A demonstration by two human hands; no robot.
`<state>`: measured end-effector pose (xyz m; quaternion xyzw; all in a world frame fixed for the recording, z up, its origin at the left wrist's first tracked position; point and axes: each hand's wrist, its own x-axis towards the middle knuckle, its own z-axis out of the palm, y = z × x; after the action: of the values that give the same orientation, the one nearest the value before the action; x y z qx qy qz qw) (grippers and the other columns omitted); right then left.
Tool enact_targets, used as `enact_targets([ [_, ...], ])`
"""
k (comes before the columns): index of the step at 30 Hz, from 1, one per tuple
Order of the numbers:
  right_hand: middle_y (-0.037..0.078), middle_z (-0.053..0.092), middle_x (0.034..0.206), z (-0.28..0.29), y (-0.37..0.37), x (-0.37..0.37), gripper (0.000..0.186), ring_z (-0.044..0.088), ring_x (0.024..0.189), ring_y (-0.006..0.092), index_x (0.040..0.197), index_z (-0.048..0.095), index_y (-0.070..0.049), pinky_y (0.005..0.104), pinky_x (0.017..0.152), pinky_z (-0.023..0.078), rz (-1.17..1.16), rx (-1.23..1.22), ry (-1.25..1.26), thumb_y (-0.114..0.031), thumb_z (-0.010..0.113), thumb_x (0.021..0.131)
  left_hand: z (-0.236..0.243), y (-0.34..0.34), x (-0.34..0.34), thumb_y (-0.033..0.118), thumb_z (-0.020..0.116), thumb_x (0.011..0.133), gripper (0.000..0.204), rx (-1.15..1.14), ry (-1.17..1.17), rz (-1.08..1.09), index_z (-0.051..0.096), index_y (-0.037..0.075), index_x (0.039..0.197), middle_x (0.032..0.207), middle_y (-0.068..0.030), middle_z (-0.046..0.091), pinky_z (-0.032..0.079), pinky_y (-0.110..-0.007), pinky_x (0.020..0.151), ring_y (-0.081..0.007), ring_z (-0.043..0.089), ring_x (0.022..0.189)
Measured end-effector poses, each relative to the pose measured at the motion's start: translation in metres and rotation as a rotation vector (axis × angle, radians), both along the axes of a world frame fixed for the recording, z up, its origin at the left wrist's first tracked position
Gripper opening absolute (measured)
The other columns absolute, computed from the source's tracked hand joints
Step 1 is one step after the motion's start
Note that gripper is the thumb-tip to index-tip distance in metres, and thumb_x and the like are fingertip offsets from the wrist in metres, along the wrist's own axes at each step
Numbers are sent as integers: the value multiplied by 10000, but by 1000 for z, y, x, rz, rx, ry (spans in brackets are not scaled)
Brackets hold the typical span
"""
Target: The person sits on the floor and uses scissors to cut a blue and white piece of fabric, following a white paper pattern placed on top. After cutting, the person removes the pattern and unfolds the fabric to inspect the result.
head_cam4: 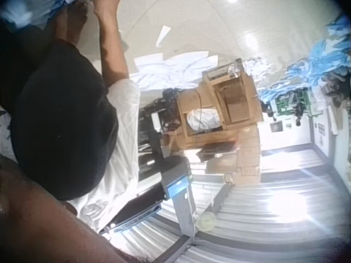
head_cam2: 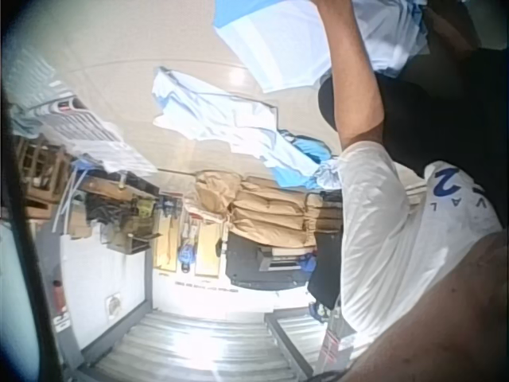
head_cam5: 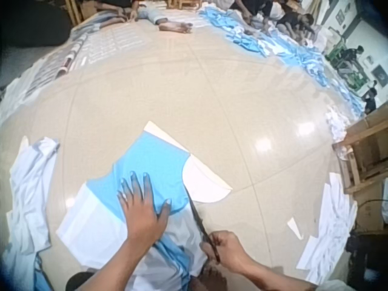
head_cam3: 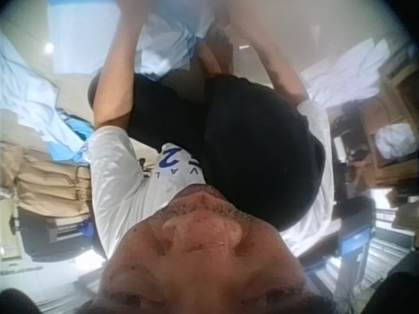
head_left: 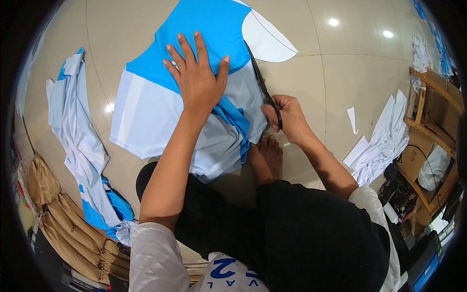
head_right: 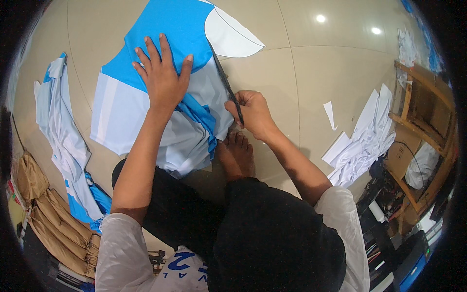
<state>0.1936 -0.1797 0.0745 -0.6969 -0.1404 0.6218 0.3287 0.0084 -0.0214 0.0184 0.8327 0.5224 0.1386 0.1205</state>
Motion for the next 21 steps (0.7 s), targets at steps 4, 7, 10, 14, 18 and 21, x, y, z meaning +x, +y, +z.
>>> enact_targets([
  [4, 16, 562, 578, 1, 1, 0, 220, 504, 469, 87, 739, 629, -24, 265, 436, 362, 13, 4, -4, -89, 767, 898, 0, 0, 0, 546, 635, 1022, 903, -7, 5, 5, 344, -15, 1667, 1702, -404, 209, 101, -834, 1182, -678, 102, 1560],
  [7, 16, 561, 576, 2, 1, -1, 232, 504, 469, 87, 730, 623, -26, 266, 435, 362, 14, 8, -4, -88, 767, 901, 0, 0, 0, 547, 632, 1024, 902, -3, 3, 4, 343, -17, 1666, 1702, -404, 210, 100, -834, 1182, -679, 103, 1559],
  [10, 16, 563, 576, 1, 0, -1, 238, 503, 469, 86, 728, 622, -28, 266, 436, 363, 14, 8, -5, -91, 768, 904, 0, 0, 0, 543, 632, 1026, 899, -1, -3, 1, 342, -18, 1667, 1703, -403, 209, 100, -834, 1183, -679, 102, 1559],
  [14, 15, 564, 571, 3, 1, -3, 244, 499, 465, 86, 726, 624, -34, 265, 438, 362, 13, 12, -3, -105, 770, 909, 1, 0, 0, 536, 638, 1025, 898, 0, 1, 5, 340, -17, 1667, 1705, -400, 207, 104, -832, 1184, -676, 102, 1561],
  [18, 16, 561, 563, 1, 8, -4, 264, 493, 458, 87, 712, 614, -45, 265, 434, 352, -25, 15, 15, -121, 771, 910, 1, 0, 0, 557, 638, 1026, 903, 1, -4, 8, 339, -1, 1671, 1704, -398, 214, 92, -823, 1191, -682, 118, 1556],
  [21, 18, 559, 557, -2, 13, -4, 273, 489, 454, 87, 697, 601, -53, 265, 430, 346, -30, 15, 14, -121, 770, 900, -1, -1, -1, 565, 637, 1027, 905, 4, -10, 8, 340, 4, 1672, 1702, -399, 218, 84, -821, 1193, -686, 124, 1553],
])
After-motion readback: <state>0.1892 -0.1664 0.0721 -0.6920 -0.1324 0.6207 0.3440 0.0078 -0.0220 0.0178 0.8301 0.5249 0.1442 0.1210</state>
